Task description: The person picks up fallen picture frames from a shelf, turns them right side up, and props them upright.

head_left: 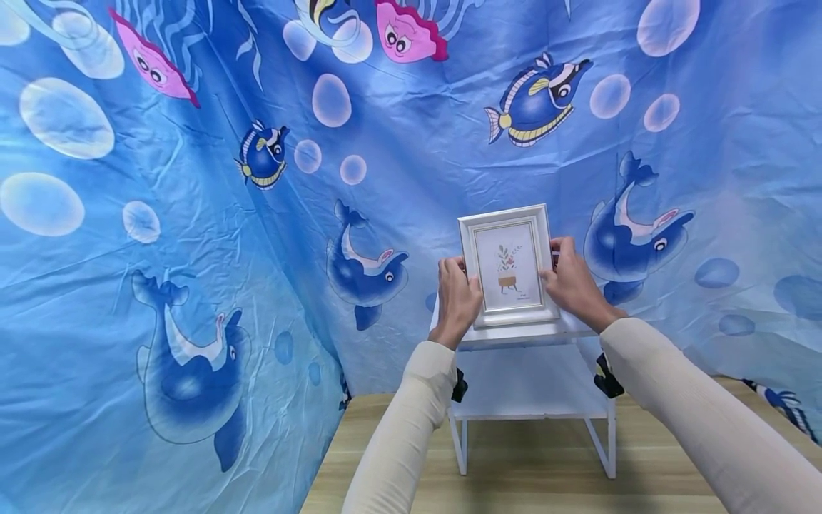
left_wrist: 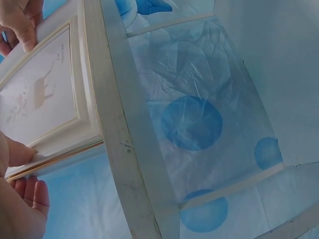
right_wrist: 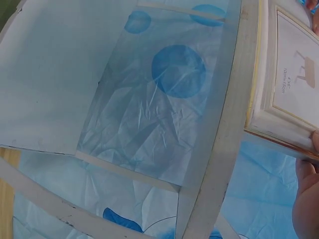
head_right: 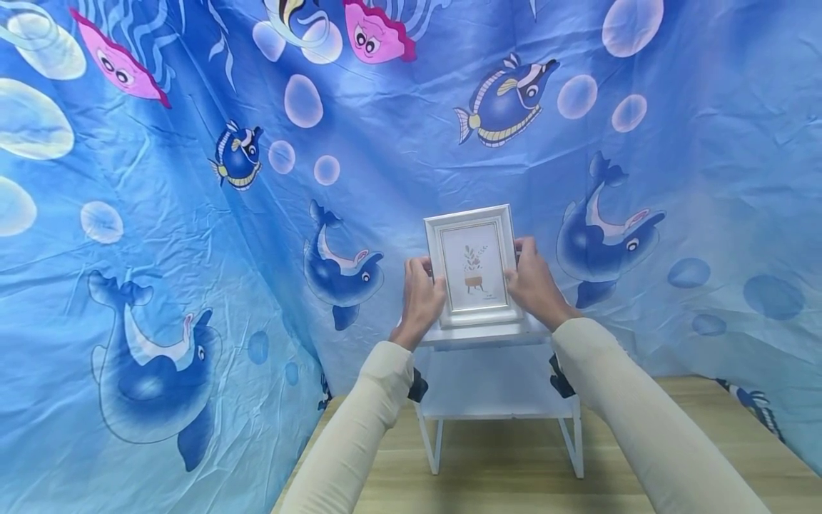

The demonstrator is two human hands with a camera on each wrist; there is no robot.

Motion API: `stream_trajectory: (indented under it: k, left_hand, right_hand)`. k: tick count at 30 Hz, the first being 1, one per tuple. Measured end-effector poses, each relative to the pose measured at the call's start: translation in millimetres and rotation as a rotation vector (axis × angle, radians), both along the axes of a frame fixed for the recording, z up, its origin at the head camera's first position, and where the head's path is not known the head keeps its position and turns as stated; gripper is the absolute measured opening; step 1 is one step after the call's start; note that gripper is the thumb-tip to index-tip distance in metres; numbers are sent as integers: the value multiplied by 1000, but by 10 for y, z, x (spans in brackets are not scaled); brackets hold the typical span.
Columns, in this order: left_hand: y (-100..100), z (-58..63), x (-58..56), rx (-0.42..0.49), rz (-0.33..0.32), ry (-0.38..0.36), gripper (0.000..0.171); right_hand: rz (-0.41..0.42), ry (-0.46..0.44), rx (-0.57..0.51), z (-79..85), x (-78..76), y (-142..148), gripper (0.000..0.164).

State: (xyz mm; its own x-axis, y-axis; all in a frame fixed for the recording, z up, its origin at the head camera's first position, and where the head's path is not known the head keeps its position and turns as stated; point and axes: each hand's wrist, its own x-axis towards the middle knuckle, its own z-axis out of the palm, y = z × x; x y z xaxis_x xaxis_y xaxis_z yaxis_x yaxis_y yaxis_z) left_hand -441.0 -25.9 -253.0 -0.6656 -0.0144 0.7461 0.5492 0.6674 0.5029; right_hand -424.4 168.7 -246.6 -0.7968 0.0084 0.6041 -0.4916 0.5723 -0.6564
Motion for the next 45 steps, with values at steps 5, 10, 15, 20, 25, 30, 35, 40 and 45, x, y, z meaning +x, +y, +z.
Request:
stream_trajectory:
  k: [5, 10, 15, 20, 25, 30, 35, 40, 45]
  left_hand:
    - [-28, -17, 5, 16, -5, 5, 30]
    - [-50, -33, 27, 23, -8, 16, 28]
    - [-65, -54, 43, 26, -13, 37, 27]
    - [-75, -68, 60, 39, -20, 41, 28]
    - [-88, -78, 78, 49, -30, 48, 29]
    - [-107, -75, 92, 50, -30, 56, 29]
    - [-120, -45, 109, 52, -31, 57, 30]
    - [-131, -11, 129, 61, -35, 54, 31]
    - [-142, 5, 174, 54, -54, 45, 31]
  right_hand:
    - [-5, 6, -7, -18, 17, -17, 52]
    - [-20, 28, -1, -48, 34, -31, 51]
    - [-29, 39, -6, -69, 55, -55, 49]
    - [-25, 37, -13, -79, 79, -75, 48]
    - [-32, 39, -11, -81, 104, -86, 47]
    - [-36, 47, 6, -63, 141, -90, 46]
    - [-36, 47, 40, -5, 203, -80, 47]
    - [-130, 78, 37, 99, 312, -83, 57]
    - [-337, 306, 40, 288, 384, -165, 63]
